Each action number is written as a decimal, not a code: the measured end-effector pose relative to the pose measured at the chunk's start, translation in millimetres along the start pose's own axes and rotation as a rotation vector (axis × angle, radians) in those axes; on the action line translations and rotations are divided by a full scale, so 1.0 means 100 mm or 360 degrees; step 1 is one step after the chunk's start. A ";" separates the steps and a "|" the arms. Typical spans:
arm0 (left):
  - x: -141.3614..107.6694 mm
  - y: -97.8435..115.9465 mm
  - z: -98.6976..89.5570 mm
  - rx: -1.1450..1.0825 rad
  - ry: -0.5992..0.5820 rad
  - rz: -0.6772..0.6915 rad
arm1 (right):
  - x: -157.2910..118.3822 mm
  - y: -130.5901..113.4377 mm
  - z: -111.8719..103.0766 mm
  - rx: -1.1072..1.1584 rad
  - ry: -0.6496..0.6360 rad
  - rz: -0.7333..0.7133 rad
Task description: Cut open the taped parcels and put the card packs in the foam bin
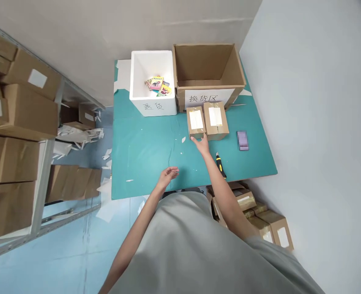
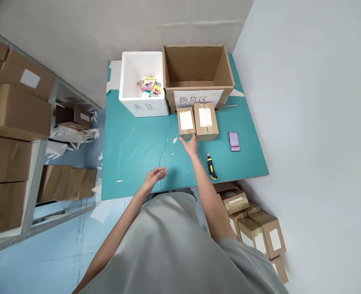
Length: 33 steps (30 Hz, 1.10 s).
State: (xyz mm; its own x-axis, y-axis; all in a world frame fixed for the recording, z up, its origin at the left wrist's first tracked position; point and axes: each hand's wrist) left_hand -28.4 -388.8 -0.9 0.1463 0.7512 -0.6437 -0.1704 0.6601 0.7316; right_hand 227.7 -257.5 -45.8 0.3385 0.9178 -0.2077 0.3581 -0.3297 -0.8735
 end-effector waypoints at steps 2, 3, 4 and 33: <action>-0.01 -0.03 -0.01 -0.0022 0.0064 -0.0019 | 0.22 -0.08 0.09 -0.0045 0.0126 0.0189; -0.02 -0.04 -0.03 -0.0035 0.0107 -0.0029 | 0.29 -0.12 0.15 -0.0076 0.0214 0.0292; -0.02 -0.05 -0.06 -0.0045 0.0150 -0.0037 | 0.33 -0.17 0.21 -0.0122 0.0286 0.0366; 0.40 -0.63 -1.76 0.0336 0.0155 0.0259 | -2.00 0.81 1.10 -0.0065 -0.0421 0.0351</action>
State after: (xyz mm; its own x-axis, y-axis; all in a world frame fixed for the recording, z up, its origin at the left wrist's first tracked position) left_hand -183.8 -400.9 -112.0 0.0376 0.8502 -0.5250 0.0242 0.5245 0.8511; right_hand 93.2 -443.8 -123.4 0.1760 0.8471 -0.5015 0.3376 -0.5305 -0.7776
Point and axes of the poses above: each hand's wrist, its own x-axis towards the middle knuckle, its own z-axis out of the palm, y = z × x, and after that the axes turned 9 degrees about -x, right-handed
